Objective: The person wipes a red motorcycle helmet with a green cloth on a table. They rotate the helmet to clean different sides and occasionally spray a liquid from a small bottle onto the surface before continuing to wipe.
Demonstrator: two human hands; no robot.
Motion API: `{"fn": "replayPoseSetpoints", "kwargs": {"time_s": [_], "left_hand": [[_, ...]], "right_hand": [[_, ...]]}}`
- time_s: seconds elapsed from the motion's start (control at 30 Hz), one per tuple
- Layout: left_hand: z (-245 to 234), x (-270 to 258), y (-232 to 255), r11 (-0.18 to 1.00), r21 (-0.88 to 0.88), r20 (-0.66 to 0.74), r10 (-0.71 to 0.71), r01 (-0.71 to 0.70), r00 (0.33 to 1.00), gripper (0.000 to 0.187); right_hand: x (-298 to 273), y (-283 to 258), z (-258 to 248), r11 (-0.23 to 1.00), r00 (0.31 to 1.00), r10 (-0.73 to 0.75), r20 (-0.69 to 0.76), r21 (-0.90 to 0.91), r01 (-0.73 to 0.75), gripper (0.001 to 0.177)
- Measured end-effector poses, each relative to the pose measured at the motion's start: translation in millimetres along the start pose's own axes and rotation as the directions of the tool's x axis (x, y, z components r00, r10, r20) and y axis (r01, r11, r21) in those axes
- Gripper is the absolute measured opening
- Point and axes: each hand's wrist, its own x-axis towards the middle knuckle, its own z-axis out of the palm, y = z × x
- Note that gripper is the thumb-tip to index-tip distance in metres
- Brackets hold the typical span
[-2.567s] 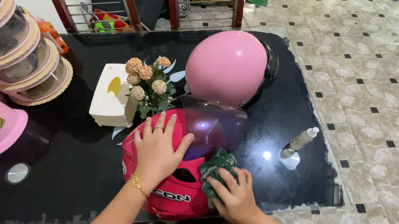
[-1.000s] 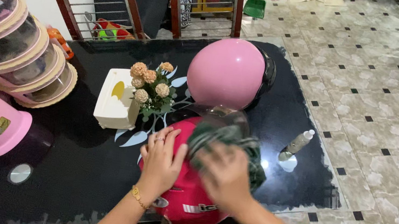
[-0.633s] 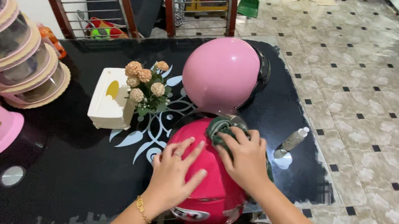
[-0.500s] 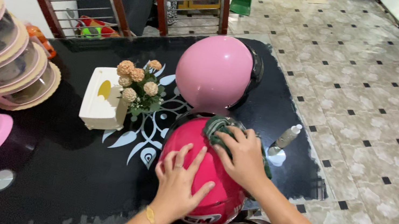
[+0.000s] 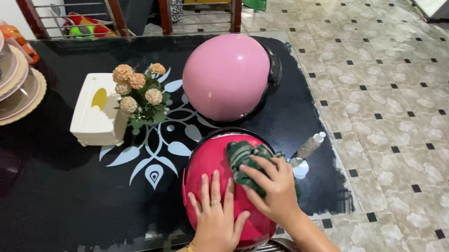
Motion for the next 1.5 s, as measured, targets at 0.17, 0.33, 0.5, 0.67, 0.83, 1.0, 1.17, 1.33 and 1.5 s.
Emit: {"fn": "replayPoseSetpoints", "kwargs": {"time_s": [0.17,0.33,0.5,0.67,0.83,1.0,1.17,1.33,1.5], "left_hand": [[-12,0,-3,0.997,0.055,-0.016,0.061,-0.06,0.998,0.081],[-29,21,-41,0.988,-0.096,0.215,-0.095,0.118,0.972,0.067],[-20,25,-55,0.978,-0.21,-0.036,0.011,-0.018,0.999,0.083],[-13,14,-61,0.95,-0.311,-0.031,-0.021,0.011,0.999,0.084],[-8,9,-63,0.939,-0.344,-0.057,-0.044,0.022,0.997,0.083],[1,0,-70,0.888,-0.459,-0.125,-0.056,-0.008,0.991,0.084],[3,-6,-71,0.874,-0.476,-0.205,-0.004,-0.096,0.979,0.075],[-2,-2,-64,0.871,-0.49,-0.149,-0.065,-0.017,0.987,0.086],[-9,6,-59,0.87,-0.494,-0.15,-0.093,0.007,0.984,0.084]], "right_hand": [[-5,0,1,0.999,0.999,0.032,0.009,-0.026,-0.032,0.048],[-9,-2,4,0.996,0.996,0.079,0.042,-0.047,-0.077,0.049],[-12,45,28,0.983,0.985,0.168,0.039,-0.078,-0.164,0.039],[19,113,60,0.833,0.827,0.518,0.217,0.093,-0.546,0.04],[5,59,36,0.91,0.904,0.403,0.143,0.036,-0.412,0.04],[-36,-55,11,0.979,0.945,-0.195,0.261,-0.004,0.203,0.04],[-15,-58,17,0.961,0.926,-0.264,0.269,-0.01,0.277,0.029],[47,26,57,0.999,0.959,0.036,0.282,0.013,-0.041,0.028],[86,97,94,0.916,0.838,0.374,0.397,-0.015,-0.402,0.034]]}}
